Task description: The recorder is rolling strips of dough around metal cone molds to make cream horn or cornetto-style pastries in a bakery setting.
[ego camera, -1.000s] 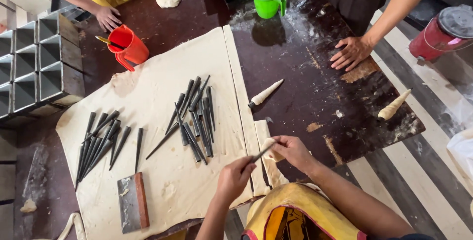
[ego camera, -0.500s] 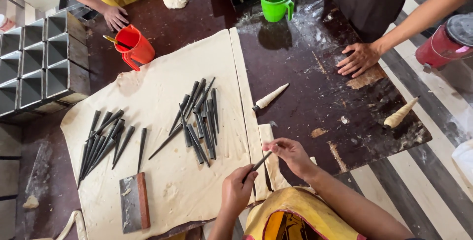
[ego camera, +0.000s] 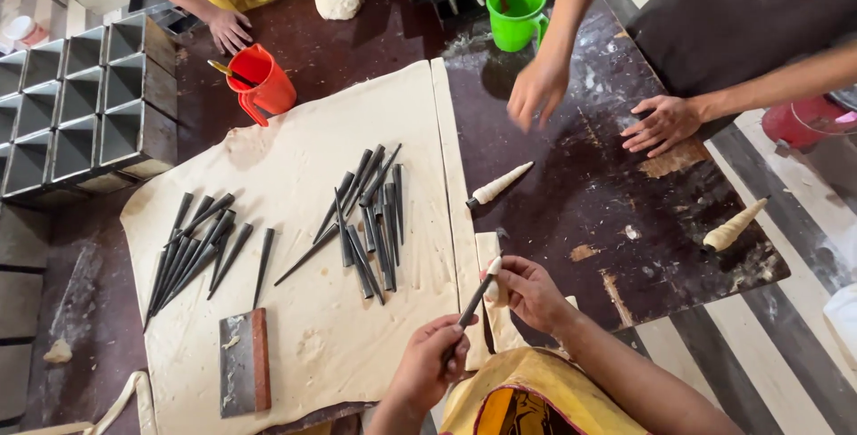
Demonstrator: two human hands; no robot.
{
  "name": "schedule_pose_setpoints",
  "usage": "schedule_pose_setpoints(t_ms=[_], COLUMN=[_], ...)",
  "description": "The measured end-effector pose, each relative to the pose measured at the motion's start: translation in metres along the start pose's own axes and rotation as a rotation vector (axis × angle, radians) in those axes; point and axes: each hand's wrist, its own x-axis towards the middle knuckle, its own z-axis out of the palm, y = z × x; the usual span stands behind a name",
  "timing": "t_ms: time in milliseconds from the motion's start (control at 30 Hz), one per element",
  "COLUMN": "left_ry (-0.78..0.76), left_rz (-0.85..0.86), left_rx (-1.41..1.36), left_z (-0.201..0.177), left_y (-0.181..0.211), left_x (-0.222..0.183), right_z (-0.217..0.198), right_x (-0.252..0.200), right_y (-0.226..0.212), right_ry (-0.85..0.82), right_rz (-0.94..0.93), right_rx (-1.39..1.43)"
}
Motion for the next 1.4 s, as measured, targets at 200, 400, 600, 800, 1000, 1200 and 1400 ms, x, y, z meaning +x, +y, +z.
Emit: schedule_pose_setpoints(t_ms=[200, 400, 600, 800, 1000, 1200, 1400], left_ry=[-0.075, 0.055, -0.11, 0.212, -0.073, 0.149, 0.224], left_rz=[-0.181, -0.012, -0.161, 0.645, -0.151, 0.5, 0.327], left_rx=[-0.234, 0.135, -0.297, 0.701, -0.187, 0.505, 0.54], left_z=[0.012, -0.003, 0.003, -0.019, 0.028, -0.005, 0.015], left_y=[0.024, 0.014, 0.021, -0.028, 0.018, -0.036, -0.02], left_x=[-0.012, -0.001, -0.014, 0.013, -0.019, 0.024, 0.014], right_z=[-0.014, 0.011, -0.017, 0.006, 0.012, 0.007, 0.011], right_x=[0.004, -0.005, 0.007, 0.001, 0.002, 0.005, -0.004], right_y=[0.007, -0.01, 0.014, -0.006, -0.009, -0.007, -0.01], right_ry=[-0.061, -0.021, -0.037, -0.029, 0.002, -0.041, -0.09], right_rz=[-0.023, -0.011, -0.044, 0.031, 0.05, 0.053, 0.102], right_rx=[-0.015, -0.09, -0.077, -0.184, -0.278, -0.252, -0.209])
